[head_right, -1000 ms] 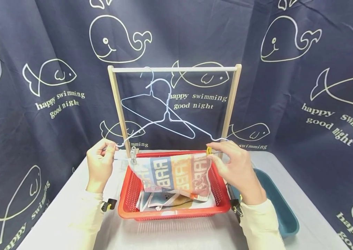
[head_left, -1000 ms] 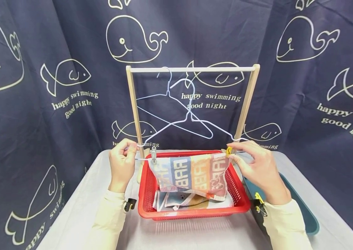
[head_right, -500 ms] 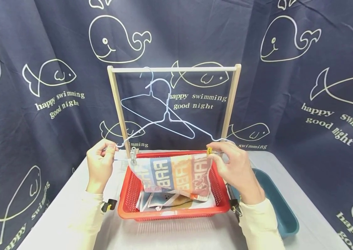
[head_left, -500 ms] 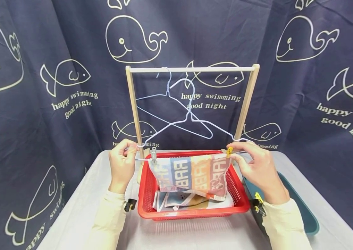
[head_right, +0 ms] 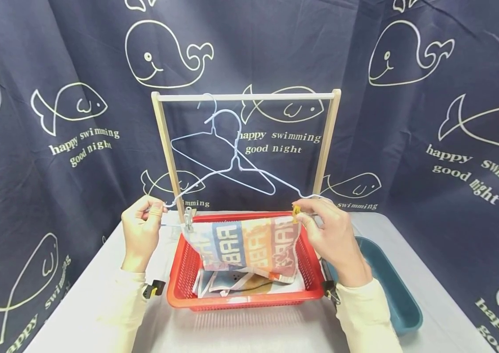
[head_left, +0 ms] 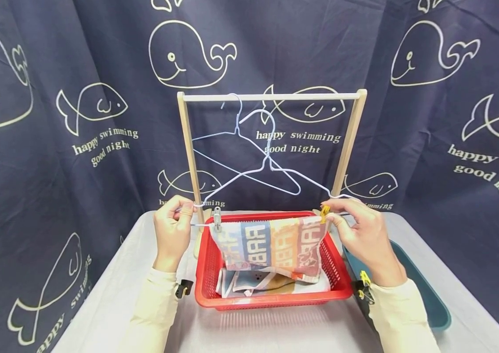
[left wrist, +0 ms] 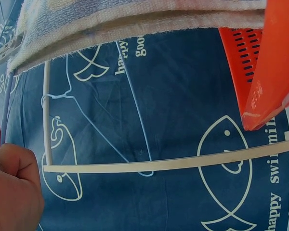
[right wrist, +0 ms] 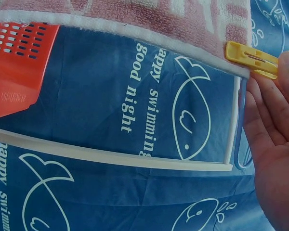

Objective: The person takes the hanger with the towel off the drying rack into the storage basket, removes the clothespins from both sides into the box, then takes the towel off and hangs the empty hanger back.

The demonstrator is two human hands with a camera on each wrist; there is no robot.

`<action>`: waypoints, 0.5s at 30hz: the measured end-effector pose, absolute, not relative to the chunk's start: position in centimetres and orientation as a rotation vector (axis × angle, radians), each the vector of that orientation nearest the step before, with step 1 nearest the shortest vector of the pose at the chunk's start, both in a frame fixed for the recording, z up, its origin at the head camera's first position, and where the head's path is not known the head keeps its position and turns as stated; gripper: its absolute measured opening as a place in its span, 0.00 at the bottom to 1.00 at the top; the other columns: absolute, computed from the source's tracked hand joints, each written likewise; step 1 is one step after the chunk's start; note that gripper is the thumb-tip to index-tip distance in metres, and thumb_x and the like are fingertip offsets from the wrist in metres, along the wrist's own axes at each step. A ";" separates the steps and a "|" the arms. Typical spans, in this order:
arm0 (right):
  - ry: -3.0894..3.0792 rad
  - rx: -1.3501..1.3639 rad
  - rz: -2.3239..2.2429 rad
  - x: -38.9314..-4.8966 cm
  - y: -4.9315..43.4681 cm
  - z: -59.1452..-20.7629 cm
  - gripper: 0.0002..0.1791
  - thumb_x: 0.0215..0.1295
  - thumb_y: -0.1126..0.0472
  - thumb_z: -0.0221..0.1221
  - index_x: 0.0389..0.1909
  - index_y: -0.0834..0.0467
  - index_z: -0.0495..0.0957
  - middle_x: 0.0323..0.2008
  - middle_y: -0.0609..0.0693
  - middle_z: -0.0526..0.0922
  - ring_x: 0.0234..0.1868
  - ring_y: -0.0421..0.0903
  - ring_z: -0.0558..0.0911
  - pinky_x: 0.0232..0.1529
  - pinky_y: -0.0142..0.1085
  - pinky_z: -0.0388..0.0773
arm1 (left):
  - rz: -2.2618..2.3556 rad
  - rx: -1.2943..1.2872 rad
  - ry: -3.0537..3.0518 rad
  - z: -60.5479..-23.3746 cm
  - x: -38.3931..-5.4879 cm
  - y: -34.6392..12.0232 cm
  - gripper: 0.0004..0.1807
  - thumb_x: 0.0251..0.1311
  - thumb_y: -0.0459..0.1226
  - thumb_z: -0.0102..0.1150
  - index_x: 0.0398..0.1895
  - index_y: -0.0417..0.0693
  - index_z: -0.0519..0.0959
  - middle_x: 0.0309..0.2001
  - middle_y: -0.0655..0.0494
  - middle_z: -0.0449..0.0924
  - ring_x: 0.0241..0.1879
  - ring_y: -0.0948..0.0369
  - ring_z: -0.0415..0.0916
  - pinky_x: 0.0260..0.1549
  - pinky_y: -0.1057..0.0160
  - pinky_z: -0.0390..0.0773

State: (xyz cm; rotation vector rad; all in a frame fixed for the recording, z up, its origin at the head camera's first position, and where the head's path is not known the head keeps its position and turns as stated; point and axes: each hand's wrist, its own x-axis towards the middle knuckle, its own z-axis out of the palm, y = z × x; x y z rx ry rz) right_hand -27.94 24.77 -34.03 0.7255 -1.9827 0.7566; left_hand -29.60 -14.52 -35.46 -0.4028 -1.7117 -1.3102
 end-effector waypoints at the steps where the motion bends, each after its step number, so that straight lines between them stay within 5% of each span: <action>1: -1.984 0.721 0.754 -27.9 24.7 -34.0 0.24 0.48 0.76 0.75 0.48 0.57 0.88 0.40 0.51 0.89 0.42 0.45 0.85 0.55 0.17 0.70 | -1.309 -0.403 -1.710 -35.4 -29.6 -14.5 0.11 0.66 0.27 0.60 0.24 0.40 0.82 0.13 0.58 0.71 0.11 0.70 0.57 0.11 0.68 0.56; 15: -1.934 0.706 0.776 -28.0 24.4 -34.1 0.23 0.46 0.77 0.76 0.45 0.58 0.88 0.39 0.52 0.90 0.41 0.46 0.85 0.56 0.16 0.70 | -1.315 -0.401 -1.711 -35.6 -29.8 -14.5 0.11 0.66 0.27 0.59 0.24 0.39 0.82 0.13 0.56 0.71 0.11 0.70 0.57 0.11 0.68 0.55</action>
